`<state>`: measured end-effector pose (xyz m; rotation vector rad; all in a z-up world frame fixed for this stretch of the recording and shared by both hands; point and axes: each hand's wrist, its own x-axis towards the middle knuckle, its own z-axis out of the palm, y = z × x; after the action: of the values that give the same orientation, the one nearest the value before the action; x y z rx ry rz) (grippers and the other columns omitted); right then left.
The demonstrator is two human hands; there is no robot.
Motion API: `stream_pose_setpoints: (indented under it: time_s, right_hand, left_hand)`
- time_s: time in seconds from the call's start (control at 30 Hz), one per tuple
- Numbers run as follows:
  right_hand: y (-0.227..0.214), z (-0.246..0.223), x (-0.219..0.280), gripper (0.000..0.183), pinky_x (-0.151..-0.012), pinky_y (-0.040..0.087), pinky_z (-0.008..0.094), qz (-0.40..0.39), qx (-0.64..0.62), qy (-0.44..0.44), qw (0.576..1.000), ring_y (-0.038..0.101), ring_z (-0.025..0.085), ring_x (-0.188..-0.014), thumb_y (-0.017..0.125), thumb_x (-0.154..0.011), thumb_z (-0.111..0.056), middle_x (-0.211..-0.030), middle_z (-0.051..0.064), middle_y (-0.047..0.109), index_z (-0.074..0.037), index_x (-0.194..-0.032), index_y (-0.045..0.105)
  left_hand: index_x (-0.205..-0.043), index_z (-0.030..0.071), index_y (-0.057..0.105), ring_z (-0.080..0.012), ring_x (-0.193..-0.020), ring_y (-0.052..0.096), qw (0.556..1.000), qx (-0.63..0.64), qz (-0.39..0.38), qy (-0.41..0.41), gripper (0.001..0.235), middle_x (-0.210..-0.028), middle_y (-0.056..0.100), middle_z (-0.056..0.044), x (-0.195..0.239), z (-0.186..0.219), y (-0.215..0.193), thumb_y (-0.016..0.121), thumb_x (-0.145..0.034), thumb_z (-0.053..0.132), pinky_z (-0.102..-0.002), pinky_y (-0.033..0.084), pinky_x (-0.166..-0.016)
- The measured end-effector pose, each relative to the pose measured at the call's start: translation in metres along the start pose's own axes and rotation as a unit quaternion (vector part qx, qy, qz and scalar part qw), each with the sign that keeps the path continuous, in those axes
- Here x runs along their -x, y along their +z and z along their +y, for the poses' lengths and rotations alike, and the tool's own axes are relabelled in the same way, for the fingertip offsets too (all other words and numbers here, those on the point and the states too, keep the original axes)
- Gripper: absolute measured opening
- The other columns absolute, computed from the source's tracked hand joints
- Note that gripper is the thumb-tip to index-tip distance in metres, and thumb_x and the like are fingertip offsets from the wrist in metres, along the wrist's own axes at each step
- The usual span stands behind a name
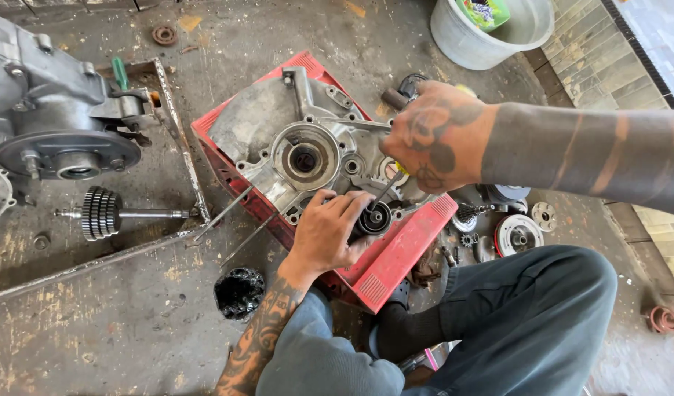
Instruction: The person sits on the workshop floor with a motorcycle engine crankcase on a red tray and fits a gear and bearing assembly into the case. They press components into place by hand, use a screwdriver to seat and adjust parts, and pick up a socket wrench to work on the assembly.
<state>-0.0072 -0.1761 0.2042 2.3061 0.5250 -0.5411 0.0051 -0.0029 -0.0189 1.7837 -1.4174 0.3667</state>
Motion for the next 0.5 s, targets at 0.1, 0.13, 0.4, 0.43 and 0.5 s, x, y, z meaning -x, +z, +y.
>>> stream_pose_setpoints:
  time_s: [0.1, 0.13, 0.4, 0.43, 0.5]
  right_hand:
    - [-0.006, 0.015, -0.010, 0.035, -0.059, 0.048, 0.023, 0.034, 0.012, -0.107, 0.994, 0.062, 0.010, -0.047, 0.063, -0.077, -0.036, -0.042, -0.010, 0.058, -0.030, -0.044, 0.054]
    - [-0.004, 0.017, -0.012, 0.035, -0.059, 0.048, 0.023, 0.034, 0.011, -0.111, 0.993, 0.062, 0.010, -0.047, 0.063, -0.077, -0.036, -0.042, -0.010, 0.058, -0.030, -0.044, 0.054]
    - [0.019, 0.036, -0.026, 0.049, -0.088, 0.060, 0.041, -0.146, -0.026, -0.119, 0.982, 0.074, 0.026, -0.086, 0.069, -0.080, -0.070, -0.084, 0.000, 0.078, -0.024, -0.094, 0.069]
    - [0.029, 0.038, -0.029, 0.049, -0.088, 0.060, 0.041, -0.146, -0.024, -0.122, 0.981, 0.074, 0.026, -0.086, 0.069, -0.080, -0.070, -0.084, 0.000, 0.078, -0.024, -0.094, 0.069]
    - [0.047, 0.043, -0.035, 0.045, -0.088, 0.058, 0.044, -0.099, -0.044, -0.126, 0.986, 0.072, 0.030, -0.089, 0.068, -0.079, -0.071, -0.085, -0.001, 0.077, -0.027, -0.091, 0.069]
  left_hand:
    - [-0.128, 0.009, 0.059, -0.0252, -0.097, 0.072, 1.000, 0.013, 0.004, 0.004, 0.063, -0.114, 0.068, -0.010, -0.001, 0.001, -0.007, 0.079, -0.076, 0.038, -0.041, 0.047, -0.096]
    - [-0.128, 0.009, 0.059, -0.0252, -0.097, 0.072, 1.000, 0.014, 0.003, -0.001, 0.063, -0.114, 0.068, -0.010, -0.002, 0.005, -0.010, 0.079, -0.076, 0.038, -0.041, 0.047, -0.096]
    - [-0.131, 0.006, 0.056, -0.0228, -0.094, 0.067, 0.999, 0.018, -0.023, -0.028, 0.062, -0.121, 0.067, -0.009, -0.006, 0.010, -0.017, 0.072, -0.084, 0.043, -0.037, 0.043, -0.097]
    - [-0.131, 0.006, 0.056, -0.0228, -0.094, 0.067, 0.999, 0.019, -0.021, -0.031, 0.062, -0.121, 0.067, -0.009, -0.005, 0.009, -0.016, 0.072, -0.084, 0.043, -0.037, 0.043, -0.097]
    - [-0.130, 0.006, 0.060, -0.0214, -0.105, 0.065, 0.999, 0.015, -0.021, -0.032, 0.062, -0.124, 0.067, -0.008, -0.004, 0.010, -0.014, 0.071, -0.086, 0.048, -0.037, 0.044, -0.098]
